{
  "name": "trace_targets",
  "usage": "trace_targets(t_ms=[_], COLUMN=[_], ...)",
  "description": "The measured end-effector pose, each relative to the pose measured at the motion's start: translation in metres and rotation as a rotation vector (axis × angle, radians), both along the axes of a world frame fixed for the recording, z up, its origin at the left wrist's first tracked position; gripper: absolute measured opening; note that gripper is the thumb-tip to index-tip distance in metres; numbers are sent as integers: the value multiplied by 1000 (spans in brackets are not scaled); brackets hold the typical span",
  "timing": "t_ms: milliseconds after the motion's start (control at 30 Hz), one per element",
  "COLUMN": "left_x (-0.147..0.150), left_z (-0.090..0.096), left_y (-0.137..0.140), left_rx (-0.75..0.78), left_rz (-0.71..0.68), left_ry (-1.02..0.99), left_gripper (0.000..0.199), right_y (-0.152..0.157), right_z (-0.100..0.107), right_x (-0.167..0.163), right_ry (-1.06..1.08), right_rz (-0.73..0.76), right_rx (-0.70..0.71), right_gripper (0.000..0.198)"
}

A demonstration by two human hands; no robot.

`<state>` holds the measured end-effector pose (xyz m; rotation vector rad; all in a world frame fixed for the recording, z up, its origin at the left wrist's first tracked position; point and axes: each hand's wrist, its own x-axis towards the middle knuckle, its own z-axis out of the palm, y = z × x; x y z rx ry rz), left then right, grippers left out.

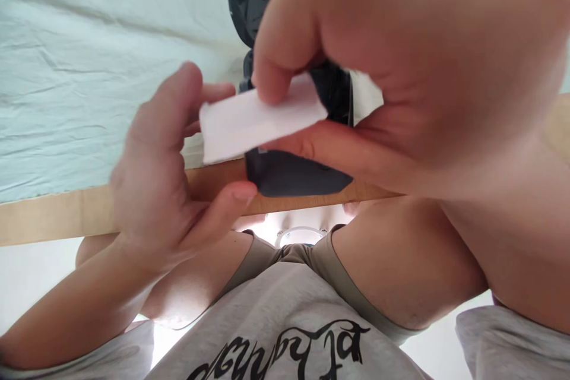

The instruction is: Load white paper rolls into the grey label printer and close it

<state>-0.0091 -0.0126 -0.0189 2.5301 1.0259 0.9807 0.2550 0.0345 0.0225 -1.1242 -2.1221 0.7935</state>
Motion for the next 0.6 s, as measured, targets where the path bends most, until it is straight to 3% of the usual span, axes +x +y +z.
trace_targets(t_ms=[200, 333, 600], left_x=[0, -1, -1], left_z=[-7, -6, -3], left_y=[1, 1, 0], left_rx=[-196, -194, -261], left_rz=[3, -19, -13], left_ry=[93, 94, 75], left_gripper=[78, 80, 73], right_y=[14, 21, 24], right_z=[-13, -16, -21], right_x=[12, 7, 6], right_ry=[-20, -195, -310], right_rz=[-98, -113, -82], right_rx=[78, 130, 210], right_gripper=[66, 48, 40])
